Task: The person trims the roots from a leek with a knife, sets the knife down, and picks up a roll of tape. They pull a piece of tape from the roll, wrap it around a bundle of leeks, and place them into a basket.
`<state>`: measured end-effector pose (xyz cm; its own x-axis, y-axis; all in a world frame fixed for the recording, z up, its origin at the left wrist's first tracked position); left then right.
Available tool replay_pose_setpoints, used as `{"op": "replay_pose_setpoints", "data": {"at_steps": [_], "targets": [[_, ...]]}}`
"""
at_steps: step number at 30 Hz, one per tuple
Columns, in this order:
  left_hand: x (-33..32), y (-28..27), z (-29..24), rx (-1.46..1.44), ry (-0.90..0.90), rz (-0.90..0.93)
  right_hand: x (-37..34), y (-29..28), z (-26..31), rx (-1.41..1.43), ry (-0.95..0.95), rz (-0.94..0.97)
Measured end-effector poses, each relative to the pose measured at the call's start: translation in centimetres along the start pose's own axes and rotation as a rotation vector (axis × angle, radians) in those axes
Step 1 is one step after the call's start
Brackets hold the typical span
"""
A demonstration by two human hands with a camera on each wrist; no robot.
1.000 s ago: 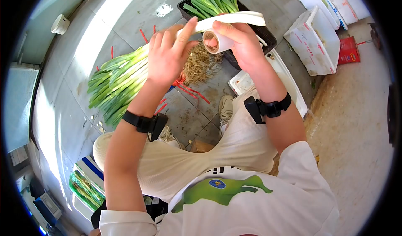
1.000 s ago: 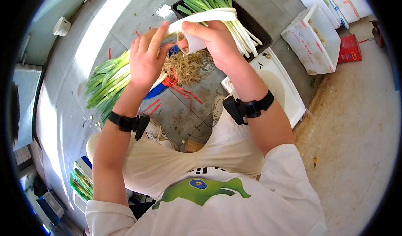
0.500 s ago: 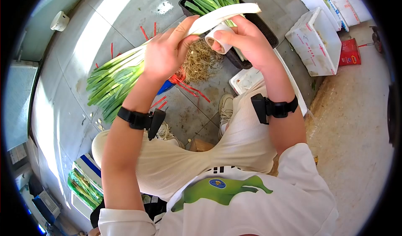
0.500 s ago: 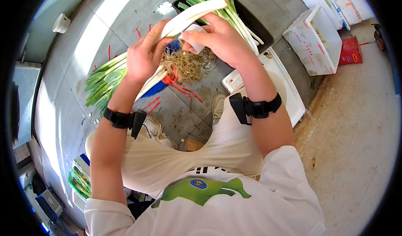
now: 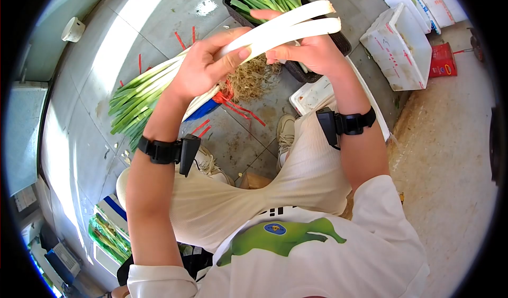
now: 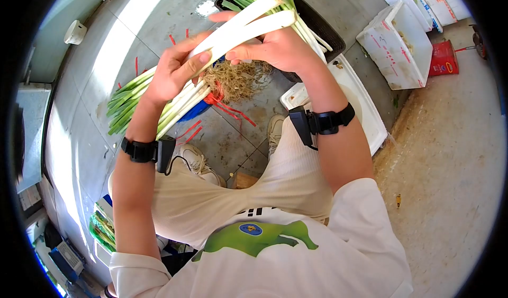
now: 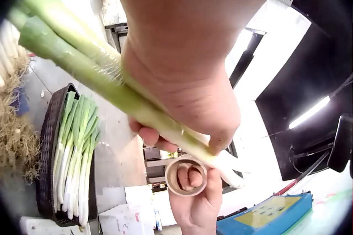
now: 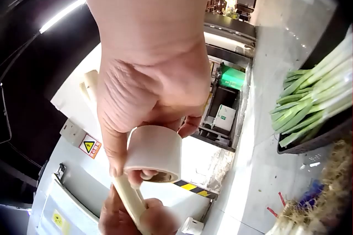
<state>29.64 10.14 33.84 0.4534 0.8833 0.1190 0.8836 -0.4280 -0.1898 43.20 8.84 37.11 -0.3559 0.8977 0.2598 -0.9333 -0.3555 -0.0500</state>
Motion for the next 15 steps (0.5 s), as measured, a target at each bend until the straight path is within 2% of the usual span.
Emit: {"op": "replay_pose_setpoints", "data": {"at_steps": [2, 4, 5, 7, 8, 10, 11, 13, 15], "targets": [[-0.1, 0.4, 0.0, -0.029, -0.024, 0.024, 0.0, 0.6, -0.3, 0.080, 0.029, 0.011], [-0.1, 0.8, -1.4, 0.300, 0.168, 0.008, 0.0, 0.9, -0.3, 0.154, 0.039, 0.006], [0.0, 1.1, -0.9, 0.300, 0.168, 0.006, 0.1, 1.0, -0.2, 0.154, 0.039, 0.007], [0.4, 0.0, 0.6, 0.271, 0.091, -0.153, 0.2, 0.0, -0.1, 0.101, 0.042, -0.115], [0.3, 0.4, 1.0, 0.271, 0.090, -0.154, 0.2, 0.2, -0.1, 0.101, 0.043, -0.114], [-0.2, -0.1, -1.1, 0.240, 0.281, -0.325, 0.3, -0.3, -0.1, 0.080, 0.054, -0.176], [0.0, 0.2, -0.9, 0.239, 0.281, -0.325, 0.2, -0.6, -0.1, 0.069, 0.059, -0.208], [-1.0, 0.3, -3.7, 0.353, 0.606, -0.445, 0.3, -0.6, -0.1, 0.079, 0.039, -0.223], [-0.9, 0.2, -3.6, 0.341, 0.601, -0.443, 0.2, -0.9, 0.0, 0.088, 0.020, -0.241]]}}
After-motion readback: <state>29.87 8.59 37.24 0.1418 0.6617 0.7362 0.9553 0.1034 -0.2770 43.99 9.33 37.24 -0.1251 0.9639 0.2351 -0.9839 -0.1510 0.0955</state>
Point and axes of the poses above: each hand's wrist, its own x-axis towards the middle knuckle, its own y-axis out of the palm, z = x × y, the point moved 10 cm from there along x, towards the middle knuckle, and after that the axes turned 8 degrees about -z, right-handed, at the moved point
